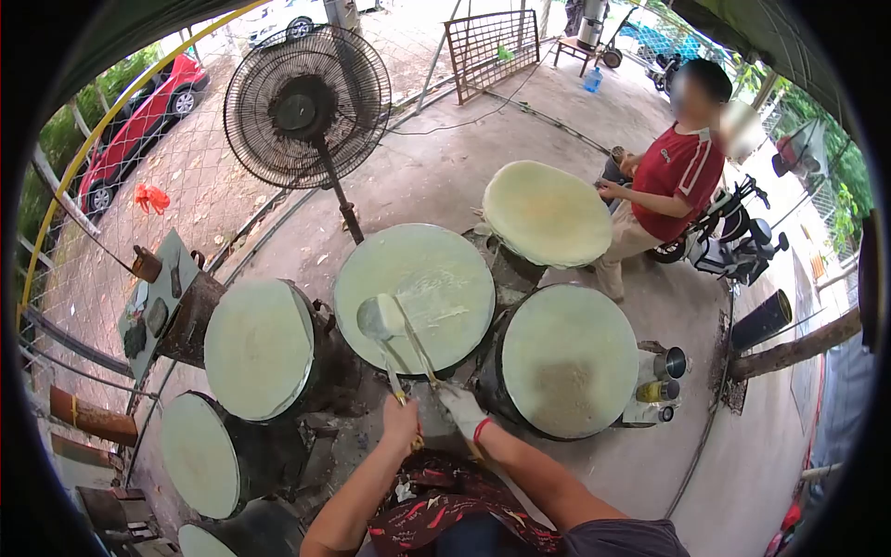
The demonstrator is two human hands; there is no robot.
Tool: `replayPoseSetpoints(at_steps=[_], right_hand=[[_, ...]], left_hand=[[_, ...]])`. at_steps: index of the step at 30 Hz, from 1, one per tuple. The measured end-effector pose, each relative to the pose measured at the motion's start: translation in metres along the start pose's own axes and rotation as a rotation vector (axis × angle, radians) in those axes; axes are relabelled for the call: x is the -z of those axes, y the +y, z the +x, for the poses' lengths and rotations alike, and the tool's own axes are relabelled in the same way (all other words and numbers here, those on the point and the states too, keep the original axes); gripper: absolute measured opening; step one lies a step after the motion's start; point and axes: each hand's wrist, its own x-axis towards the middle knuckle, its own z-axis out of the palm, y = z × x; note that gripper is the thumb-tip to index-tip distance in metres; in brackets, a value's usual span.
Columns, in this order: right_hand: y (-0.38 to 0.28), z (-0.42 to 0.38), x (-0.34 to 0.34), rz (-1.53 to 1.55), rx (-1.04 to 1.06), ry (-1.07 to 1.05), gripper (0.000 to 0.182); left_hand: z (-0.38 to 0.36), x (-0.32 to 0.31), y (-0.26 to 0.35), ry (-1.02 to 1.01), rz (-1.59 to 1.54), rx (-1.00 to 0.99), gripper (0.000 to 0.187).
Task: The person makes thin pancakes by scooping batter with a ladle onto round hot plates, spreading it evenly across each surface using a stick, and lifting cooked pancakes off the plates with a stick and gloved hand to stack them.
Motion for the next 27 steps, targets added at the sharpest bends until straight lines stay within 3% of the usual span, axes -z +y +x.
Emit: replayPoseSetpoints(at_steps=[3,6,8,11,12,15,17,19,23,25,27], right_hand=[[-0.080,-0.028,0.022,-0.052,0.020,0.025,0.036],[-0.099,-0.035,0.035,-0.102,0.101,0.179,0.037],[-0.063,0.006,0.036,-0.250,0.205,0.245,0.038],[-0.053,0.026,0.030,-0.698,0.400,-0.186,0.041],[-0.081,0.018,0.022,-0.681,0.317,-0.270,0.040],[-0.073,0.098,0.026,-0.750,0.474,0.075,0.045],[-0.116,0.132,0.019,-0.936,0.302,0.259,0.046],[-0.146,0.151,0.013,-0.918,0.327,0.222,0.046],[-0.147,0.160,-0.023,-0.918,0.440,-0.115,0.045],[-0.157,0.115,-0.040,-0.979,0.572,-0.290,0.044],[-0.147,0.080,-0.065,-0.848,0.516,-0.271,0.043]], left_hand=[[-0.031,0.057,0.045,-0.334,-0.680,0.157,0.010],[-0.086,0.087,0.049,-0.420,-0.694,-0.019,0.012],[-0.093,0.084,0.050,-0.400,-0.714,-0.020,0.014],[-0.098,0.086,0.051,-0.380,-0.792,0.026,0.014],[-0.100,0.086,0.050,-0.378,-0.825,0.054,0.013],[-0.120,0.094,0.026,-0.269,-0.966,0.169,0.013],[-0.141,0.100,0.007,-0.175,-0.988,0.191,0.013],[-0.161,0.109,-0.014,-0.095,-1.027,0.196,0.013],[-0.200,0.128,-0.055,0.062,-1.151,0.162,0.013],[-0.216,0.139,-0.071,0.130,-1.216,0.139,0.014],[-0.228,0.152,-0.086,0.178,-1.292,0.102,0.014]])
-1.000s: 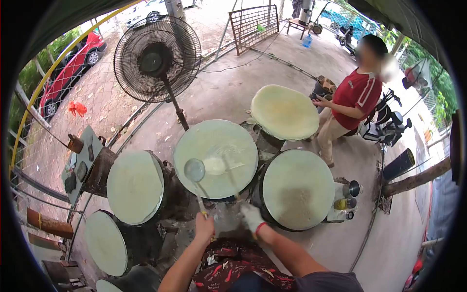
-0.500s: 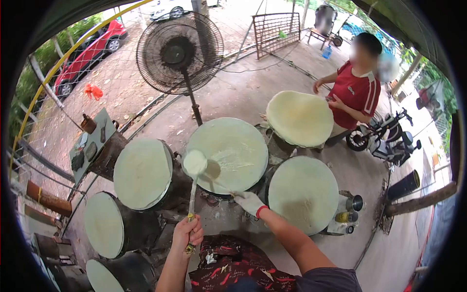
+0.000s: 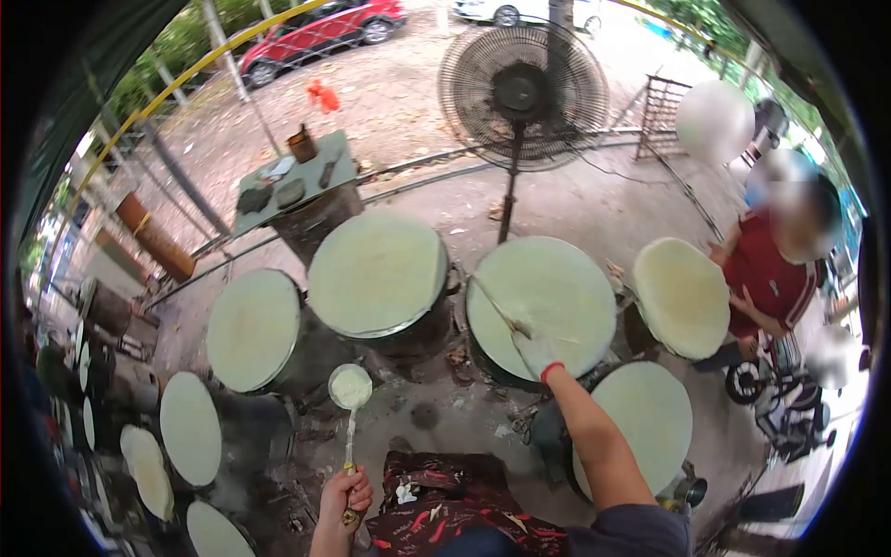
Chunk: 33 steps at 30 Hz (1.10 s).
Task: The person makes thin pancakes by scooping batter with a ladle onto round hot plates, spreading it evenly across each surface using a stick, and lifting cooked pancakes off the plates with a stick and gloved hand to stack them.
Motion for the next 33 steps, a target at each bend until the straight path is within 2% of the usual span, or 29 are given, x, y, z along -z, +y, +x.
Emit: replayPoseSetpoints(at_steps=[4,7,10,13,14,15,17,19,20,21,22,24,25,27,28,29,30,33], right_hand=[[-0.016,-0.027,-0.096,0.476,-0.182,-0.129,0.037],[-0.049,-0.044,-0.162,0.334,-0.178,-0.267,0.033],[-0.104,-0.040,-0.233,0.463,-0.193,-0.344,0.028],[-0.174,-0.006,-0.297,0.410,-0.208,-0.482,0.032],[-0.171,0.023,-0.338,0.220,-0.141,-0.467,0.038],[-0.194,0.038,-0.360,0.216,-0.072,-0.448,0.042],[-0.246,0.068,-0.398,0.003,0.070,-0.334,0.033],[-0.277,0.110,-0.439,-0.024,0.192,-0.278,0.037],[-0.296,0.121,-0.448,-0.056,0.197,-0.209,0.039],[-0.329,0.124,-0.448,0.146,-0.075,-0.335,0.043],[-0.323,0.145,-0.469,0.073,0.073,-0.219,0.044],[-0.312,0.176,-0.496,0.008,0.157,-0.106,0.042],[-0.298,0.194,-0.512,0.061,0.184,-0.084,0.038],[-0.267,0.215,-0.535,0.162,0.228,-0.041,0.031],[-0.270,0.209,-0.531,0.194,0.134,-0.115,0.028],[-0.283,0.196,-0.520,0.226,0.040,-0.188,0.026],[-0.289,0.187,-0.512,0.258,-0.054,-0.261,0.024],[-0.257,0.180,-0.511,0.302,-0.049,-0.224,0.021]], left_hand=[[-0.012,0.040,0.020,0.044,-0.162,-0.110,0.013],[-0.014,0.062,0.047,0.062,-0.217,-0.172,0.012],[-0.013,0.092,0.085,0.070,-0.242,-0.208,0.011],[-0.013,0.125,0.130,0.065,-0.269,-0.231,0.012],[-0.014,0.139,0.143,0.062,-0.273,-0.243,0.013],[-0.015,0.150,0.157,0.058,-0.277,-0.253,0.013],[-0.024,0.166,0.185,0.125,-0.263,-0.276,0.014],[-0.031,0.185,0.210,0.164,-0.245,-0.301,0.015],[-0.034,0.198,0.220,0.171,-0.239,-0.315,0.016],[-0.037,0.208,0.228,0.179,-0.234,-0.328,0.016],[-0.040,0.215,0.232,0.231,-0.233,-0.349,0.016],[-0.047,0.223,0.241,0.334,-0.230,-0.391,0.017],[-0.062,0.200,0.256,0.414,-0.132,-0.304,0.006],[-0.063,0.208,0.257,0.386,-0.193,-0.350,0.004],[-0.064,0.213,0.258,0.369,-0.222,-0.376,0.004],[-0.046,0.269,0.235,0.328,-0.314,-0.469,0.018],[-0.045,0.269,0.237,0.330,-0.348,-0.471,0.018],[-0.045,0.263,0.234,0.348,-0.424,-0.479,0.017]])
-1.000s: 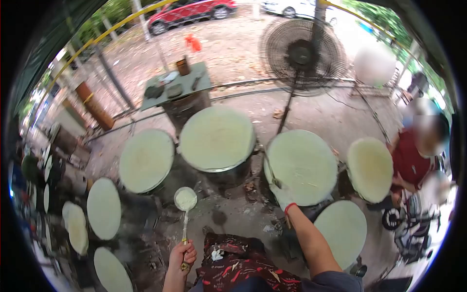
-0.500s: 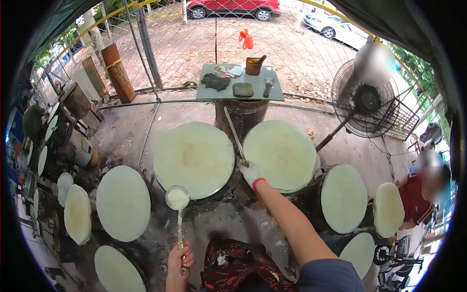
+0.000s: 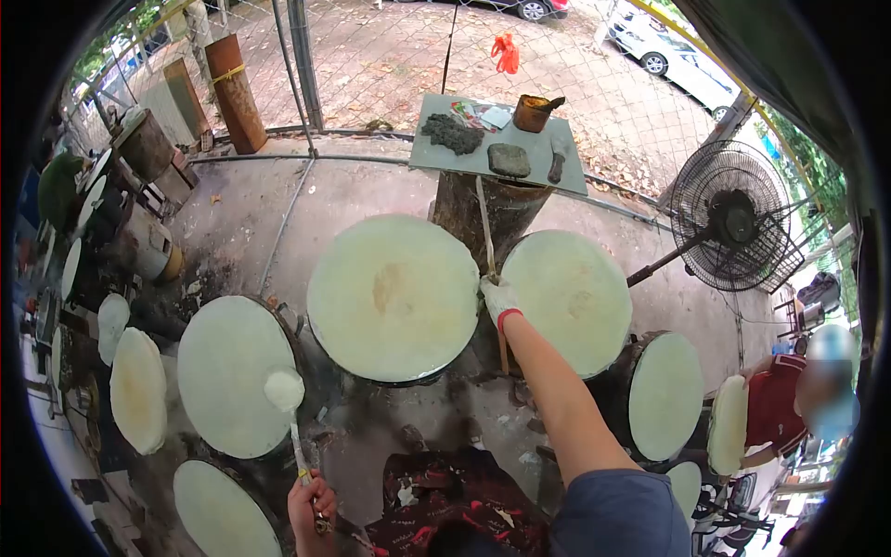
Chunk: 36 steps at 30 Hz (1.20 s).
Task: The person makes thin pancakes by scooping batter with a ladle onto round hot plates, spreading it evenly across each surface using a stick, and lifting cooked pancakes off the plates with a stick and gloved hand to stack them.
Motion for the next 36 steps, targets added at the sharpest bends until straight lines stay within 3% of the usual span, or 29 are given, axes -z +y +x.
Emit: replayPoseSetpoints(at_steps=[3,4,8,14,16,17,21,26,29,36], right_hand=[[0.026,-0.024,0.009,-0.194,-0.006,0.158,0.022],[-0.008,-0.055,0.012,-0.117,-0.096,0.080,0.024],[-0.007,-0.060,0.009,-0.056,-0.088,0.108,0.032],[-0.005,0.017,-0.015,-0.098,0.188,0.142,0.026],[-0.028,0.031,-0.019,-0.256,0.173,0.130,0.028],[-0.036,0.037,-0.021,-0.335,0.164,0.123,0.030],[-0.062,0.041,-0.017,-0.441,0.071,0.014,0.035],[-0.089,0.030,-0.020,-0.378,-0.017,-0.191,0.055],[-0.113,0.016,-0.026,-0.538,-0.022,-0.196,0.050],[-0.093,0.026,-0.035,-0.653,0.129,-0.158,0.037]], left_hand=[[-0.008,-0.022,-0.006,0.032,-0.036,-0.011,0.016],[-0.015,-0.035,-0.008,0.037,-0.060,-0.011,0.016],[-0.016,-0.040,-0.018,0.005,-0.058,-0.015,0.015],[-0.024,-0.049,-0.021,0.021,0.007,-0.003,0.016],[-0.034,-0.066,-0.016,0.062,0.086,-0.004,0.004],[-0.036,-0.071,-0.014,0.085,0.125,-0.003,0.008],[-0.031,-0.052,-0.011,0.135,0.137,0.028,0.012],[-0.025,-0.045,-0.009,0.180,0.093,0.015,0.014],[-0.027,-0.052,-0.005,0.187,0.091,-0.013,0.013],[-0.022,-0.044,-0.007,0.152,0.080,0.030,0.013]])
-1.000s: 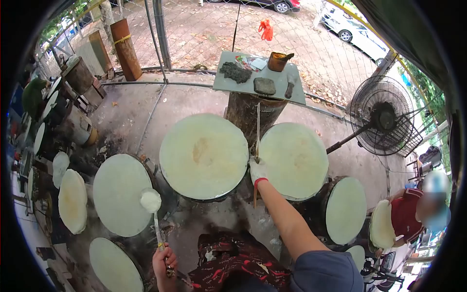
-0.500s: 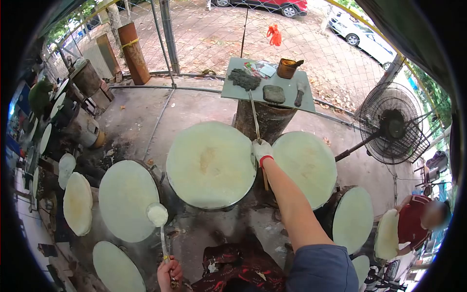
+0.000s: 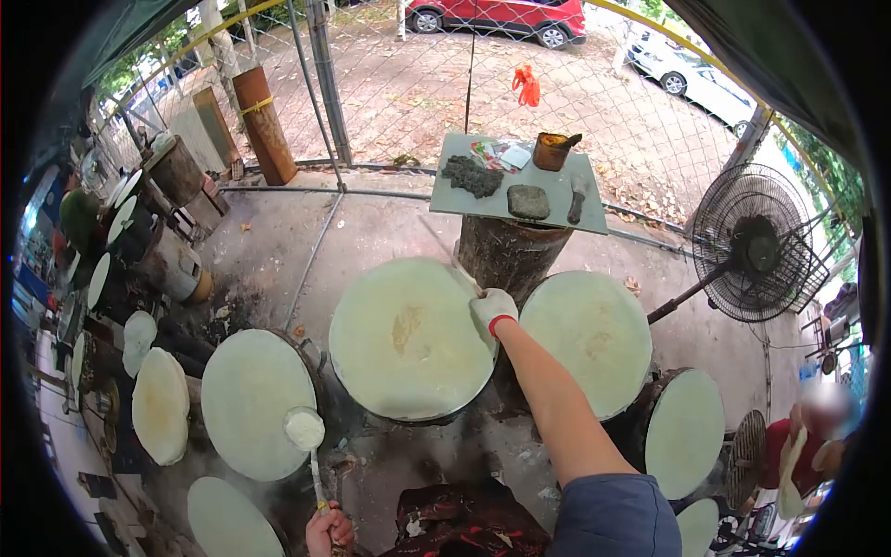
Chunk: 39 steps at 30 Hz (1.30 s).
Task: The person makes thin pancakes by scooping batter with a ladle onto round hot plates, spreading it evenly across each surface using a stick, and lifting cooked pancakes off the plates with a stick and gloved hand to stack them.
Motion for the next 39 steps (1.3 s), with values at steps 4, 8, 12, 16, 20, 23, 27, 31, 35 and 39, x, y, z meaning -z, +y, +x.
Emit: replayPoseSetpoints(at_steps=[4,8,12,16,20,23,27,31,35,39], right_hand=[[-0.044,-0.046,0.037,0.271,0.035,0.009,0.034],[-0.031,-0.073,0.065,0.787,-0.013,-0.050,0.028],[0.053,-0.105,0.129,0.877,-0.115,0.139,0.025],[0.206,-0.122,0.172,0.781,-0.274,0.583,0.030],[0.314,-0.124,0.213,0.429,-0.522,0.592,0.039],[0.337,-0.108,0.222,0.305,-0.513,0.577,0.042],[0.328,-0.101,0.245,0.152,-0.462,0.597,0.043],[0.341,-0.112,0.242,0.361,-0.386,0.599,0.046],[0.380,-0.088,0.224,0.519,-0.417,0.366,0.045],[0.307,-0.098,0.242,0.329,-0.252,0.364,0.035]], left_hand=[[-0.008,-0.015,-0.001,-0.001,0.002,0.013,0.015],[-0.012,-0.031,-0.009,0.019,-0.004,0.031,0.018],[-0.008,-0.046,-0.016,0.037,0.005,0.097,0.027],[0.003,-0.052,-0.027,-0.109,0.087,0.105,0.026],[-0.008,-0.088,-0.048,-0.117,0.158,0.094,0.025],[-0.017,-0.107,-0.067,-0.116,0.183,0.102,0.024],[-0.031,-0.124,-0.089,-0.106,0.193,0.090,0.023],[-0.043,-0.126,-0.100,-0.110,0.157,0.063,0.022],[-0.060,-0.132,-0.105,-0.116,0.071,0.034,0.019],[-0.054,-0.080,-0.099,-0.253,-0.052,0.000,0.015]])
